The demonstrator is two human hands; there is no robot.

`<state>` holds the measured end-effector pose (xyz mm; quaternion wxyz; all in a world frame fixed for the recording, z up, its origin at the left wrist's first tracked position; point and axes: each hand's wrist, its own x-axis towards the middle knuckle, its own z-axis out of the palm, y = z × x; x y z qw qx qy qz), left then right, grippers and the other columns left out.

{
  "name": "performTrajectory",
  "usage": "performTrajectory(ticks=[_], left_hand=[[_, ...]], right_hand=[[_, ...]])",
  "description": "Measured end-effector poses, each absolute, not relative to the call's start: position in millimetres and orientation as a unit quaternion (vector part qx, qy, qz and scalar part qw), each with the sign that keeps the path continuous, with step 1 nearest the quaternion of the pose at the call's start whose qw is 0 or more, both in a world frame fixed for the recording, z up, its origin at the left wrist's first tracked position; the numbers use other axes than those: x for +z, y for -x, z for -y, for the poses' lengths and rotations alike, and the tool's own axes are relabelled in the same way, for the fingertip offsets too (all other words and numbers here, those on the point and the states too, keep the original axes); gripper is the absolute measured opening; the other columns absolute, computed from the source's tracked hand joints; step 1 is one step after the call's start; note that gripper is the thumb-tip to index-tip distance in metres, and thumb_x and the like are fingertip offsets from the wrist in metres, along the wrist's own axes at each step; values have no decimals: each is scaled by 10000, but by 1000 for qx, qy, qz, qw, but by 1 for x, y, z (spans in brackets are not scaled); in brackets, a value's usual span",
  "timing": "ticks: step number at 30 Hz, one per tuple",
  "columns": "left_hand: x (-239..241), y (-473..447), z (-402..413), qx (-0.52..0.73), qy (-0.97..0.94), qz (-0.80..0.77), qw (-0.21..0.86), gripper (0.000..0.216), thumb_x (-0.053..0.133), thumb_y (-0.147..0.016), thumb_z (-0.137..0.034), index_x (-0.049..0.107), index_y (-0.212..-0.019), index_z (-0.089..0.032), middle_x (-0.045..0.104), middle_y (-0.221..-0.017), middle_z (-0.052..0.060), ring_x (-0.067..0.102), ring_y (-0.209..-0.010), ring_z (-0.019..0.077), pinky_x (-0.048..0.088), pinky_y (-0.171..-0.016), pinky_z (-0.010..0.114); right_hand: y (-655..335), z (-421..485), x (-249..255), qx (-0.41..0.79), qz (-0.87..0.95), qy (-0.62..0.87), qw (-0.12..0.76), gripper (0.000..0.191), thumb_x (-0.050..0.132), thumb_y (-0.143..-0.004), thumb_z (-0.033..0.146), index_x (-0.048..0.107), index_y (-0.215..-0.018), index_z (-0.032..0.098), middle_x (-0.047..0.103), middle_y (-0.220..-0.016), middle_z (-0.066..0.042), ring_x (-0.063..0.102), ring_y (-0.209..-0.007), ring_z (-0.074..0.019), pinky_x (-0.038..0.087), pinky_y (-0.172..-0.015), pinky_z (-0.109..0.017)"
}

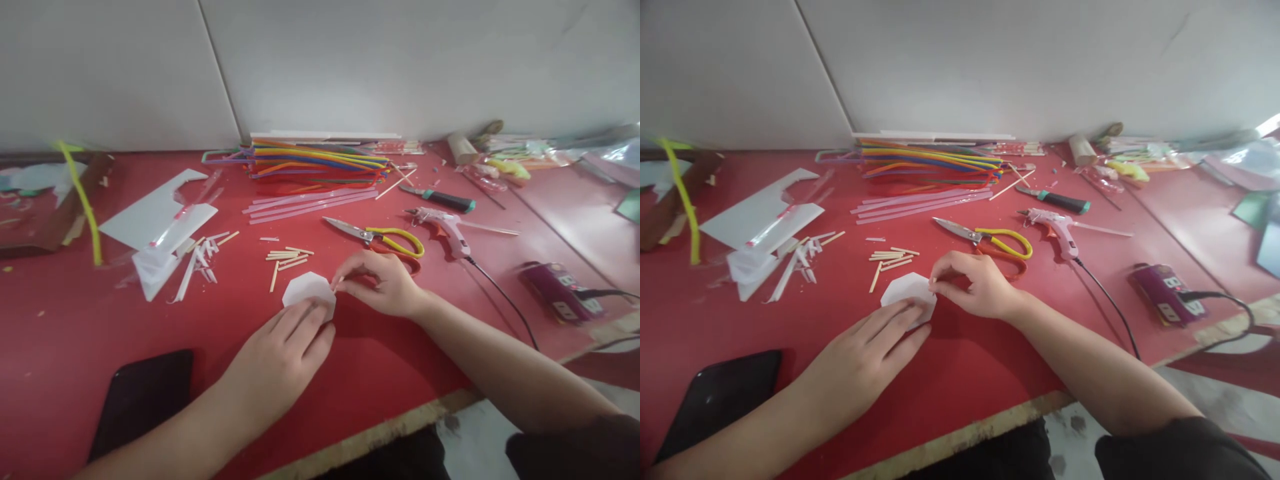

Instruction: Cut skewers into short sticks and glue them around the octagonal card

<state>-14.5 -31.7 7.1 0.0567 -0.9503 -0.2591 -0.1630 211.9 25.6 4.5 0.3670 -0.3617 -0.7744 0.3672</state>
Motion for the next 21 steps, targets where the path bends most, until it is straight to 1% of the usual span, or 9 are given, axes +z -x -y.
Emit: performTrajectory(ticks=[3,5,7,11,16,21], left_hand=[[12,14,35,-181,951,247,47,290,444,-936,-106,658,-1130,-131,699,-1144,149,660,-1037,295,585,-838,433],[14,14,36,-186,949,249,46,252,510,-934,-182,668,-1111,-96,709,-1115,158,669,-1005,303,587,-839,437],[15,15,37,-186,945,265,47,279,552,-923,-234,671,-1105,-60,715,-1097,170,672,-996,318,586,-847,444],[13,17,34,-184,937,293,57,296,545,-922,-211,658,-1149,-59,712,-1117,163,674,-1009,310,578,-861,435],[11,17,29,-195,936,290,36,324,568,-906,-191,638,-1198,-70,692,-1184,140,660,-1049,298,566,-882,427],[9,16,28,-193,936,292,31,303,552,-914,-191,655,-1172,-69,708,-1151,132,668,-1033,283,564,-893,413]], right_hand=[[-213,-25,7,351,797,343,353,58,619,-882,260,636,-898,206,722,-858,-39,701,-780,-160,585,-729,-293],[-213,-25,8,339,804,337,354,49,622,-881,251,634,-890,204,724,-856,-39,699,-782,-158,579,-729,-290],[-214,-25,7,324,811,336,353,40,623,-882,240,634,-892,203,724,-849,-35,697,-780,-155,572,-727,-282],[-214,-25,6,310,819,333,349,35,626,-882,221,638,-905,197,722,-834,-29,694,-759,-141,564,-712,-258],[-214,-25,4,312,819,315,364,39,646,-868,186,639,-903,171,718,-818,-43,694,-745,-135,565,-703,-240],[-214,-25,3,318,812,324,366,43,658,-861,190,641,-900,181,721,-823,-36,694,-748,-134,570,-703,-243]])
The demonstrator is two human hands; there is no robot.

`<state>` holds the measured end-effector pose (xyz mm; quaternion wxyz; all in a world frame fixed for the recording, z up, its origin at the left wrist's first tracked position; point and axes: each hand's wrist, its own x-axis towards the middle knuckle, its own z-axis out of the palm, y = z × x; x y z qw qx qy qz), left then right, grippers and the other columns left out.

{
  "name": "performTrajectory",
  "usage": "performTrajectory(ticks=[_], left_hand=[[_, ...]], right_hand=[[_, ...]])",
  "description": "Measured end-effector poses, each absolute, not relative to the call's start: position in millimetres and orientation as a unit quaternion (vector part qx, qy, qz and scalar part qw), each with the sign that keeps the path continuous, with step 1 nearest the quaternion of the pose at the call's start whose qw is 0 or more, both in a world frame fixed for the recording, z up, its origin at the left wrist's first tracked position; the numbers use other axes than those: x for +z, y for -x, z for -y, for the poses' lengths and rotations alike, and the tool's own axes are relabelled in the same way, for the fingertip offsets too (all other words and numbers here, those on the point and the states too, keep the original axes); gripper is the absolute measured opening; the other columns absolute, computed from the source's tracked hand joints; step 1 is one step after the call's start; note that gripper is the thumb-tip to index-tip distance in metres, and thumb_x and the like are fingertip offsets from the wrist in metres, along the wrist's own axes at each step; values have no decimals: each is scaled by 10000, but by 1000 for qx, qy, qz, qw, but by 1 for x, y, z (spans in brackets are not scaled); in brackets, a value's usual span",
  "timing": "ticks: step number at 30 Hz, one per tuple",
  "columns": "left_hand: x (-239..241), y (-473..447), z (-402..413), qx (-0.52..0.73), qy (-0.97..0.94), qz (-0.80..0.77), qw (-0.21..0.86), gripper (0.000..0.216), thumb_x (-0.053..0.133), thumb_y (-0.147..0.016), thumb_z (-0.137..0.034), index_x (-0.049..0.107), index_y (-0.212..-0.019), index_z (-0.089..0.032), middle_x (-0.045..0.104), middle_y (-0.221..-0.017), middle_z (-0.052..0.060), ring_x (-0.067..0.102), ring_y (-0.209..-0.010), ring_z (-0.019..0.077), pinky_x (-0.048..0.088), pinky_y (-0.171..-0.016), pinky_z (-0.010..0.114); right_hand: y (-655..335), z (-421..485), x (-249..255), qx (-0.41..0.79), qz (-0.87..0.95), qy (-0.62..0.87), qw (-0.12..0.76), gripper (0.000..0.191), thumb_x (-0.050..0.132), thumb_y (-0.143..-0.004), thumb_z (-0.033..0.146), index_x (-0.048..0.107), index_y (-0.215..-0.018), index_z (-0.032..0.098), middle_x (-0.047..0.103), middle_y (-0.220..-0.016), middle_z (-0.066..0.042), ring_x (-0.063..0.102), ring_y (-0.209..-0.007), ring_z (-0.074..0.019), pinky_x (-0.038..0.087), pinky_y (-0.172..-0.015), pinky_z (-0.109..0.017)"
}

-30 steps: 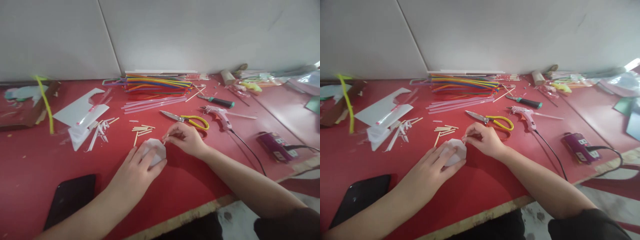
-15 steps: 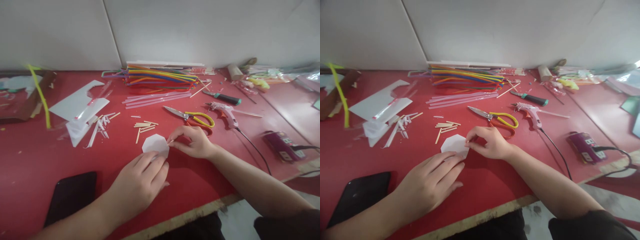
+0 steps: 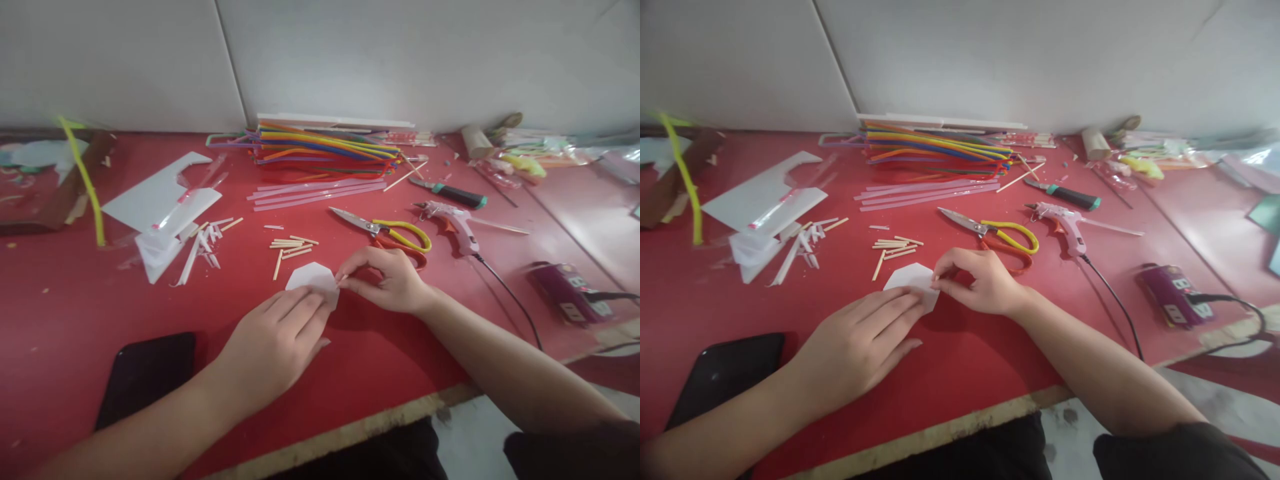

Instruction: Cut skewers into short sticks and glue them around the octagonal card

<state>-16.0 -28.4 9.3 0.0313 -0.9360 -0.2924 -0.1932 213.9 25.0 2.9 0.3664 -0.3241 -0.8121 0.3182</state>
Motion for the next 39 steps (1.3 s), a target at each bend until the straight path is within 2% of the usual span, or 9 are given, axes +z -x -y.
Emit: performTrajectory(ticks=[6,12,17,27,39], left_hand=[[5,18,30,-188,942,273,62,259,556,-898,-126,688,-1106,-45,720,-1115,156,672,-1042,284,544,-939,404],[5,19,30,-179,943,271,69,274,541,-875,-88,691,-1103,-52,717,-1130,150,672,-1046,290,563,-910,412],[7,18,29,-173,948,260,66,298,455,-890,-57,702,-1055,-52,730,-1064,158,679,-1028,268,566,-923,398],[9,18,29,-186,944,266,61,283,469,-884,-74,713,-1025,-47,736,-1035,166,693,-978,293,603,-837,423],[9,17,30,-188,941,274,55,266,488,-883,-84,713,-1023,-61,735,-1031,160,693,-969,289,603,-832,428]], right_hand=[[-214,-25,1,320,807,328,373,46,675,-850,192,650,-884,173,725,-821,-39,699,-756,-139,572,-712,-249],[-214,-25,0,306,813,321,377,45,682,-845,182,653,-873,164,731,-820,-49,704,-759,-148,572,-711,-255],[-214,-25,0,297,819,304,385,42,674,-850,172,643,-876,170,729,-828,-54,702,-773,-157,574,-723,-273],[-215,-25,0,279,831,295,380,54,672,-847,148,640,-882,176,724,-834,-49,696,-780,-151,566,-731,-269],[-215,-27,2,287,838,283,367,39,653,-863,160,621,-883,171,716,-854,-61,697,-819,-160,565,-747,-275]])
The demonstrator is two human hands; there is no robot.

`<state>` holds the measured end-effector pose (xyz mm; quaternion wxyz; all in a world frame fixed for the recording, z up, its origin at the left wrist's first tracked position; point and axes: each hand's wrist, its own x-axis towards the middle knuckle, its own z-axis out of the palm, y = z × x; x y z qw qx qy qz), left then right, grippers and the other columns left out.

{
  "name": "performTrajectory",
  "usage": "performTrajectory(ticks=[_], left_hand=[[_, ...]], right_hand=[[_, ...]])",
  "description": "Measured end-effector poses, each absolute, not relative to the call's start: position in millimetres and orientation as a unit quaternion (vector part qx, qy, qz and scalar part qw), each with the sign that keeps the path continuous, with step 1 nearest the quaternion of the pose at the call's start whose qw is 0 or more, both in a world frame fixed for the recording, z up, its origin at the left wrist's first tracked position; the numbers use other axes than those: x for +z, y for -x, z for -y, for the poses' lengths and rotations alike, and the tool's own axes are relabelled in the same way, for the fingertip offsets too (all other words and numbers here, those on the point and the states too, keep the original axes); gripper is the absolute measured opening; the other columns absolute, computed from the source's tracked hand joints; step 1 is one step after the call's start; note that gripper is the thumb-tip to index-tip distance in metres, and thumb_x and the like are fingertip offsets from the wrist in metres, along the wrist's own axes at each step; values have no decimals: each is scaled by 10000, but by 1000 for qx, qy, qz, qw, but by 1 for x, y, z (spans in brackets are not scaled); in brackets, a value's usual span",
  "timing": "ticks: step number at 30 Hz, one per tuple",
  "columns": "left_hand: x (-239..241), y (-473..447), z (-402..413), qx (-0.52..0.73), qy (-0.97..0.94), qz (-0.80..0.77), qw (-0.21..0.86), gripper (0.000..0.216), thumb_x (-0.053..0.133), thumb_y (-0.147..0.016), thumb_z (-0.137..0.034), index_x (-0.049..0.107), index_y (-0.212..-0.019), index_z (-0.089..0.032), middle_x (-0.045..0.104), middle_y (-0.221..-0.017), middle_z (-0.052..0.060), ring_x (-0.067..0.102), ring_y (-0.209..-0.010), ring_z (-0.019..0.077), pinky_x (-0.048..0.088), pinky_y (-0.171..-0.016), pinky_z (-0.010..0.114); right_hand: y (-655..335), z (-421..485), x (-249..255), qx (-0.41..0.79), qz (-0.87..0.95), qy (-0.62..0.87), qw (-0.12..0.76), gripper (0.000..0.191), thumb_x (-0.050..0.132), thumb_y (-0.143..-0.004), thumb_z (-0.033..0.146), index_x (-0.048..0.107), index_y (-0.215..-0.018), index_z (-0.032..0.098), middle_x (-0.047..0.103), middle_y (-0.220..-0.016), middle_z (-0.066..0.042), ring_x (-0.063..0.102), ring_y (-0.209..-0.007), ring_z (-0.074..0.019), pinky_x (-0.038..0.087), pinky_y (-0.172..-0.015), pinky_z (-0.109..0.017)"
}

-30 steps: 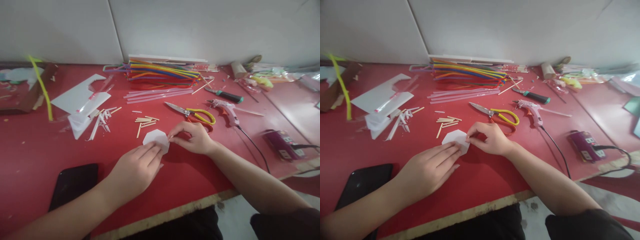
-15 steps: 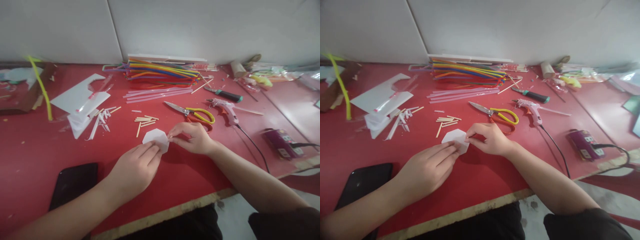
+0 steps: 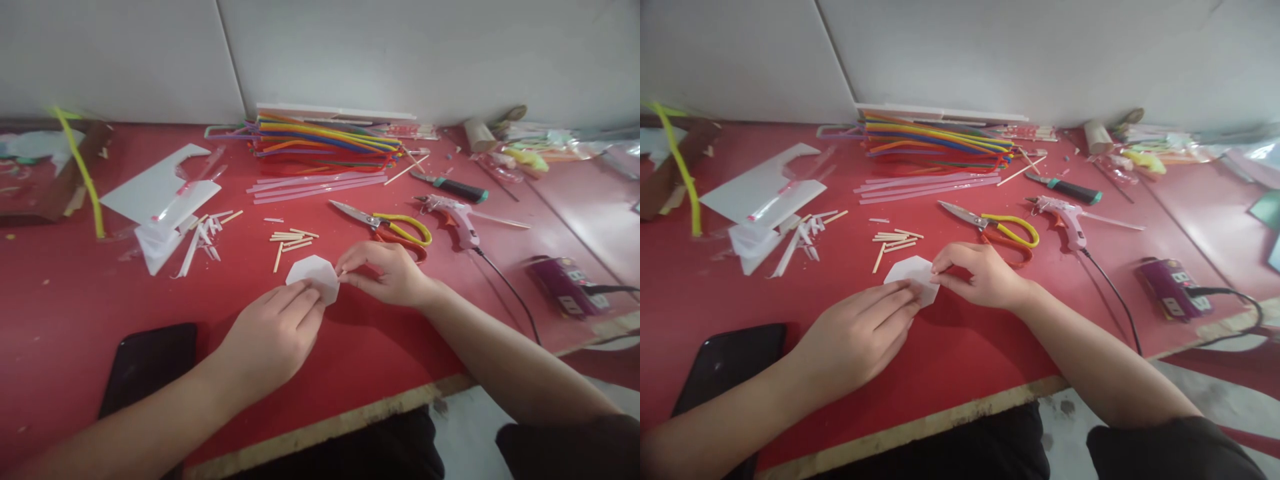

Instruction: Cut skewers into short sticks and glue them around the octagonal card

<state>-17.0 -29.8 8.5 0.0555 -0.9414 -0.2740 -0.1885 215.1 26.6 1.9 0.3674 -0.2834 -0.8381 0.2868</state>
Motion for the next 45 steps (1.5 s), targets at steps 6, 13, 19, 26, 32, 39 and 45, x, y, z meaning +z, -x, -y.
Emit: performTrajectory(ticks=[6,13,19,26,32,39,45], left_hand=[[9,17,30,-187,943,273,46,249,498,-878,-86,707,-1008,-50,730,-1008,172,688,-975,298,600,-838,436],[8,16,29,-183,943,278,31,245,508,-873,-80,698,-1025,-45,725,-1024,167,684,-990,300,598,-854,444],[7,16,29,-186,941,279,44,259,506,-877,-84,696,-1050,-51,730,-1030,155,687,-987,297,602,-850,437],[8,17,30,-188,941,278,42,275,525,-852,-64,690,-1072,-50,724,-1056,166,682,-1003,307,602,-850,452],[8,17,30,-192,940,280,41,267,511,-863,-68,698,-1053,-65,724,-1056,160,683,-998,302,598,-853,453],[8,17,30,-187,940,281,41,278,524,-854,-68,689,-1078,-56,724,-1063,160,679,-1003,300,600,-849,446],[8,16,29,-193,939,282,30,263,528,-856,-71,690,-1063,-61,721,-1056,159,677,-1006,299,592,-863,450]], right_hand=[[-216,-25,3,274,841,302,355,3,633,-884,192,630,-882,192,723,-845,-39,700,-812,-155,566,-747,-265],[-216,-22,9,209,859,332,328,57,628,-892,190,664,-936,197,749,-853,-19,710,-784,-140,558,-740,-230],[-216,-23,10,232,856,340,312,42,651,-878,198,684,-904,196,757,-850,-10,718,-781,-139,556,-723,-225],[-214,-22,11,275,833,365,312,99,659,-862,152,663,-950,198,761,-873,-5,732,-795,-131,568,-721,-198],[-213,-21,10,262,834,366,318,84,641,-873,157,665,-943,196,761,-862,-9,730,-790,-134,562,-707,-201],[-214,-21,8,269,829,367,325,72,635,-876,150,660,-933,188,757,-859,-8,727,-786,-125,552,-718,-190],[-214,-21,10,266,834,366,315,73,635,-877,162,667,-928,202,759,-853,-8,724,-782,-132,557,-710,-206]])
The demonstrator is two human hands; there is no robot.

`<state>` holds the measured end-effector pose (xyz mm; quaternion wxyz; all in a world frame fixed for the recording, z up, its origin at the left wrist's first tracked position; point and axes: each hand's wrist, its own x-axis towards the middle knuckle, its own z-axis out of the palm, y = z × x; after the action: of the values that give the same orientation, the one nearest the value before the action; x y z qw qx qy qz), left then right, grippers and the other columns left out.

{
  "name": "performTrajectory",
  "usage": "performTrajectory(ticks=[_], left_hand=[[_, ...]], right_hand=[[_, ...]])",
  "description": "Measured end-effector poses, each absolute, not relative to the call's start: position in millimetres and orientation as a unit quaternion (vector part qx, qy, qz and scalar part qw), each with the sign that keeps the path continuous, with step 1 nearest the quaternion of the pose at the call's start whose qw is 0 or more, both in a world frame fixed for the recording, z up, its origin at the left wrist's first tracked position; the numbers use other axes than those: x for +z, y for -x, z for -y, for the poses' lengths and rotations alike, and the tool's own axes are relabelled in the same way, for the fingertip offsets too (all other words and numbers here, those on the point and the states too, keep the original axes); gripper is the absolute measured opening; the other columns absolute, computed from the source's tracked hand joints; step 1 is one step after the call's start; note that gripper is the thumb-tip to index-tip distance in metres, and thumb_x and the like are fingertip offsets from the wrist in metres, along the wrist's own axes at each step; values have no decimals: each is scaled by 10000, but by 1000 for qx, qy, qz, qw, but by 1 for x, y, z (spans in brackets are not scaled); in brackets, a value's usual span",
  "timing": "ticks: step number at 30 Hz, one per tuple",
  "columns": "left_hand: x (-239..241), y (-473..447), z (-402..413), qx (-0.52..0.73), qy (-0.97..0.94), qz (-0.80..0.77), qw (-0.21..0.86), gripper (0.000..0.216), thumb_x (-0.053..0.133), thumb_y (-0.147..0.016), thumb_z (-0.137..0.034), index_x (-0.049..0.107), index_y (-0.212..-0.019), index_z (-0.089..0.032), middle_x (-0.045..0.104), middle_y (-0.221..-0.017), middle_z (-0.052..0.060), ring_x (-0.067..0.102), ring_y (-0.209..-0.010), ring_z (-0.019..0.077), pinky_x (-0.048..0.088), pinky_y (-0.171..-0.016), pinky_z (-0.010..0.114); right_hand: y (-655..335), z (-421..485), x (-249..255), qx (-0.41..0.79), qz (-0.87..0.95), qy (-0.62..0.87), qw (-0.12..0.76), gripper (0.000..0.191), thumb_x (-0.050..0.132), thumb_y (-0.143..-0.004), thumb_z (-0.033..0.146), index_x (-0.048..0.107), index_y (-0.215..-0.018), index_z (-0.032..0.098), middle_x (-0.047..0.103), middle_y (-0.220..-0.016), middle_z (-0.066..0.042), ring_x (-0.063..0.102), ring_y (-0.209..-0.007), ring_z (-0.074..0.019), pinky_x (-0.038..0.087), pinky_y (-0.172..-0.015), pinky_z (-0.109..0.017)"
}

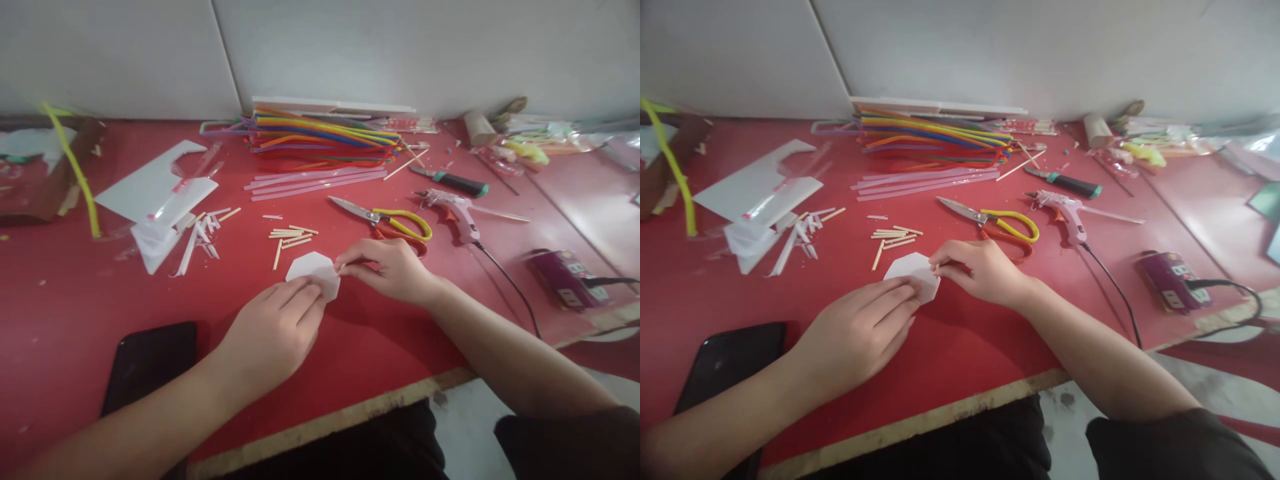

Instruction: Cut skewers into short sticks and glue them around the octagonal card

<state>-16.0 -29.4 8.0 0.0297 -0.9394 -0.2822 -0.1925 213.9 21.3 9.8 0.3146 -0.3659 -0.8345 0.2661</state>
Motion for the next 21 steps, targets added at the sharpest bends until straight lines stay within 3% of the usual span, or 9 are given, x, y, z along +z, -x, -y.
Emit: performTrajectory(ticks=[11,21], left_hand=[[9,16,30,-187,941,280,29,259,534,-865,-86,690,-1067,-44,724,-1040,163,680,-998,308,598,-861,457],[8,14,29,-192,939,284,19,269,534,-870,-84,669,-1095,-25,717,-1052,172,666,-1031,317,600,-844,459]], right_hand=[[-217,-21,8,212,867,334,303,65,600,-914,198,662,-932,208,750,-861,-8,713,-787,-135,551,-709,-214],[-216,-17,14,191,898,307,252,232,447,-941,101,653,-973,203,736,-869,-25,689,-764,-136,532,-672,-221]])
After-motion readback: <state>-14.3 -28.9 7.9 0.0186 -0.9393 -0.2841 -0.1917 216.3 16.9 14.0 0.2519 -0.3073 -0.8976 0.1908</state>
